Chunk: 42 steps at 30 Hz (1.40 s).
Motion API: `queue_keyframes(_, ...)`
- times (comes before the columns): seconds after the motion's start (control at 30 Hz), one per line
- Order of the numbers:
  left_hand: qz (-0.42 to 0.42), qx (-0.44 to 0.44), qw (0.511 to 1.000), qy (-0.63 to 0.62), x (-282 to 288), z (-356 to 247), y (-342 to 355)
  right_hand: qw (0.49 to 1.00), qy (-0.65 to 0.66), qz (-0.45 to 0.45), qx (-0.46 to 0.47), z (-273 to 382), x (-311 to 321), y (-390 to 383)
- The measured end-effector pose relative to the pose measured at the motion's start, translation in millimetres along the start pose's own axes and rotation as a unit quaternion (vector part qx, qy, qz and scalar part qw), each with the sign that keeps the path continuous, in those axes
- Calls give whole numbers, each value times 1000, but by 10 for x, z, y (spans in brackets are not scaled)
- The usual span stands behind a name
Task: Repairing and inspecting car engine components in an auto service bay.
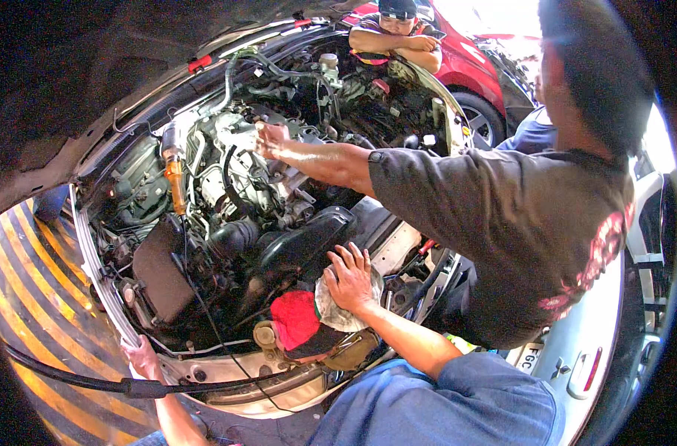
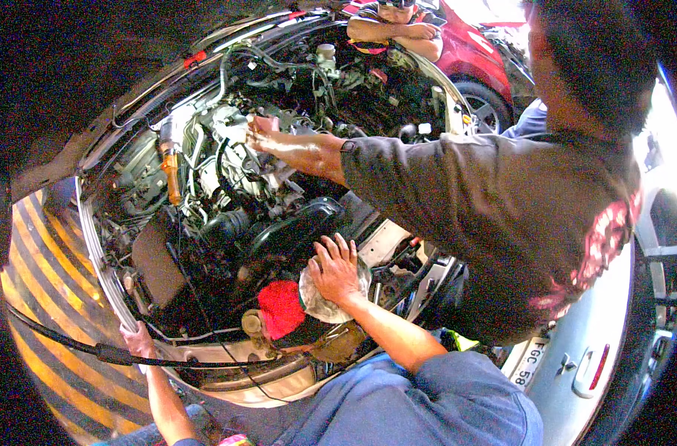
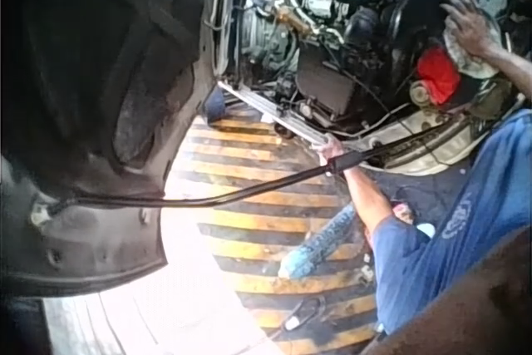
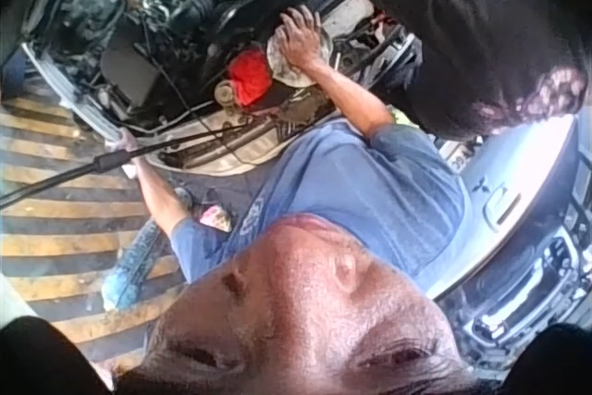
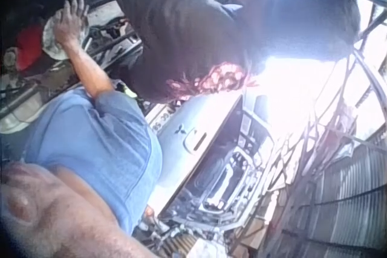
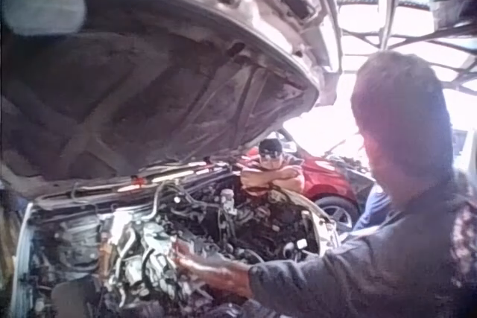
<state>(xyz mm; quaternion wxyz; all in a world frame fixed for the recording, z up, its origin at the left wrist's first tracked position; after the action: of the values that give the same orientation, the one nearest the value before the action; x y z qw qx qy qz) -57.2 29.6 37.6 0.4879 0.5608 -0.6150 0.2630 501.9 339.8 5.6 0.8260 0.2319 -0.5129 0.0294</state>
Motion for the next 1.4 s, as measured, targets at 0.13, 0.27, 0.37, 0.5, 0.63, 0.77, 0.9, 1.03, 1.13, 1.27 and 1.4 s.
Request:
queue_keyframes(0.13, 9, 12, 1000, 9, 47, -42, -35, 1000, 4, -8, 3, 5, 4, 3)
queue_keyframes(0.27, 10, 19, 1000, 6, 4, 28, -5, 1000, -1, 7, -6, -8, -22, 9)
queue_keyframes(0.37, -5, 21, 1000, 11, -55, 124, 36, 1000, 6, 4, -1, 9, 3, 7)
queue_keyframes(0.5, -25, 14, 1000, 10, -100, 202, 105, 1000, 15, 5, 4, 18, 23, 11)
queue_keyframes(0.63, -2, -11, 1000, 11, -161, 184, 121, 1000, 21, 2, -1, -2, 28, 2)
queue_keyframes(0.77, -24, -34, 999, 22, -141, 153, 136, 999, 33, -1, 0, 2, 52, 4)
queue_keyframes(0.9, -29, -32, 999, 24, -171, 214, 172, 1000, 30, -4, 2, -5, 52, 6)
queue_keyframes(1.03, -30, -27, 999, 8, -235, 289, 240, 1000, 19, -10, 4, -18, 45, 11)
queue_keyframes(1.13, -53, -59, 997, 1, -228, 251, 272, 1000, 15, -12, 4, -28, 55, 18)
queue_keyframes(1.27, -13, -22, 999, 31, -241, 306, 251, 1000, 24, -11, 4, -6, 58, 25)
queue_keyframes(1.4, -9, -24, 1000, 8, -236, 296, 238, 1000, 18, -9, 2, -3, 57, 18)
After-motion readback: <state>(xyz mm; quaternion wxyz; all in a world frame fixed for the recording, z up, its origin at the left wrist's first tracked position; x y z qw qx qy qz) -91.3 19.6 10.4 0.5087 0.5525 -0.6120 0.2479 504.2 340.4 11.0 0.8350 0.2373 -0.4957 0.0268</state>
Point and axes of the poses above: each hand's wrist, its own y-axis towards the middle knuckle, its own x-axis out of the back of the hand, z = x × y, the point moved 8 cm from there along y, towards the middle knuckle, and after that the axes turned 4 degrees about -y, right-handed, at the moved point
